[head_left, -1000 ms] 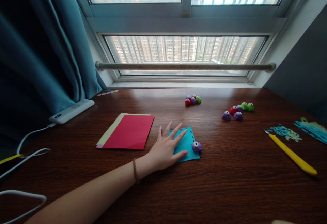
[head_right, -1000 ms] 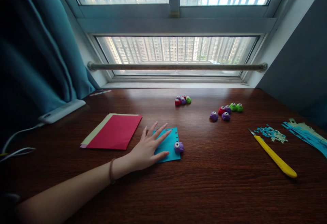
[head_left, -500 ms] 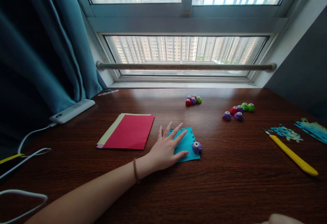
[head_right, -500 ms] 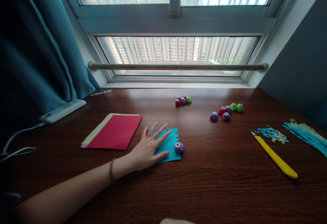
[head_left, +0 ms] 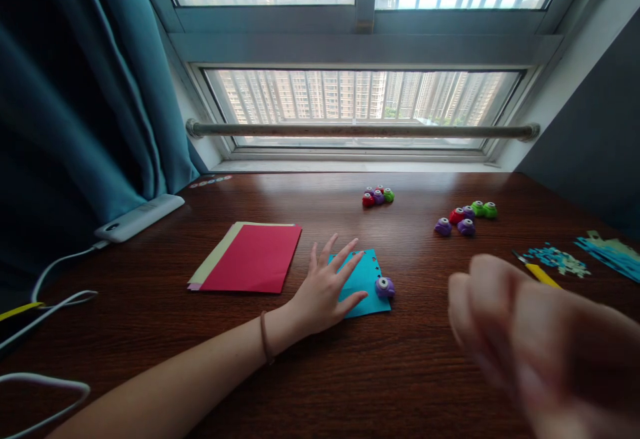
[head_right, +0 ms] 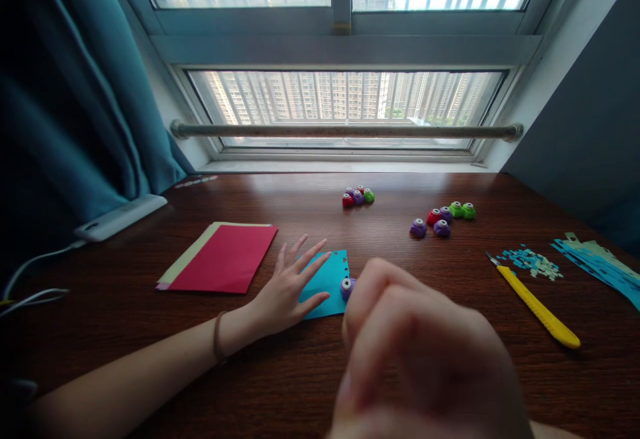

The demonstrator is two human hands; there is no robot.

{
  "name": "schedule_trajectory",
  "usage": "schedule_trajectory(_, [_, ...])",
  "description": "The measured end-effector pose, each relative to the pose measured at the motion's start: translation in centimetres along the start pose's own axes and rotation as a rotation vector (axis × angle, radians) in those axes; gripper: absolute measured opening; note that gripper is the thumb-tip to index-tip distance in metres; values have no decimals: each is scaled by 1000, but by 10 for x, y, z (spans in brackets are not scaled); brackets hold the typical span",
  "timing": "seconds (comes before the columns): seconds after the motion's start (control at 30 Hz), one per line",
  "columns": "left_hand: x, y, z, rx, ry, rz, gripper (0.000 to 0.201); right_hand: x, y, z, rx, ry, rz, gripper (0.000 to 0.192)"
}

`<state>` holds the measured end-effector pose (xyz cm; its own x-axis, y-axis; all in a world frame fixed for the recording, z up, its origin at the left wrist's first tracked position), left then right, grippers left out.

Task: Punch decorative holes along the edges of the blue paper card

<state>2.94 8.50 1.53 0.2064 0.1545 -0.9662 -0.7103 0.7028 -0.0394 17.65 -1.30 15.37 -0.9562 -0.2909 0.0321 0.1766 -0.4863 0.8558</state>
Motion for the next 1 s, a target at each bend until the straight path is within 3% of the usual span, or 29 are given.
schedule_trajectory(0.07, [-7,-4,-2,48,-77,9,59,-19,-23,18,64,-199,-114,30])
schedule_trajectory(0.1, [-11,-7,-3,78,-115,4,59,-26,-43,23,125,-233,-197,29])
schedule_trajectory(0.17, [-16,-11,-6,140,-173,-18,62,-37,-86,29,162,-240,-455,18])
schedule_trajectory(0.27, [-20,-17,-8,221,-186,-43,65,-48,-146,25,136,-173,-731,26])
schedule_trajectory(0.37, [-19,-19,-8,265,-151,-43,62,-52,-179,17,140,-65,-821,35])
schedule_trajectory(0.63, [-11,-21,-5,299,-27,-43,59,-43,-173,15,161,41,-844,39])
schedule_trajectory(0.83, [-7,-28,-3,377,86,-90,59,-40,-190,8,307,155,-969,43])
schedule_trajectory(1.0, [-14,-37,-4,391,120,-181,60,-40,-192,5,434,247,-1113,48])
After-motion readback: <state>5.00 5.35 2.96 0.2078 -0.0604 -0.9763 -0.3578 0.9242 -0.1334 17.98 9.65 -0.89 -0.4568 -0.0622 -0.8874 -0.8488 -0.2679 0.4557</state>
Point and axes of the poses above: each hand's wrist, its own z-axis towards the middle knuckle, its own x-axis out of the palm, y = z × x, the point moved 6 cm from there along z, towards the middle knuckle, and after that the axes turned 6 degrees about z, right-handed, at the moved point
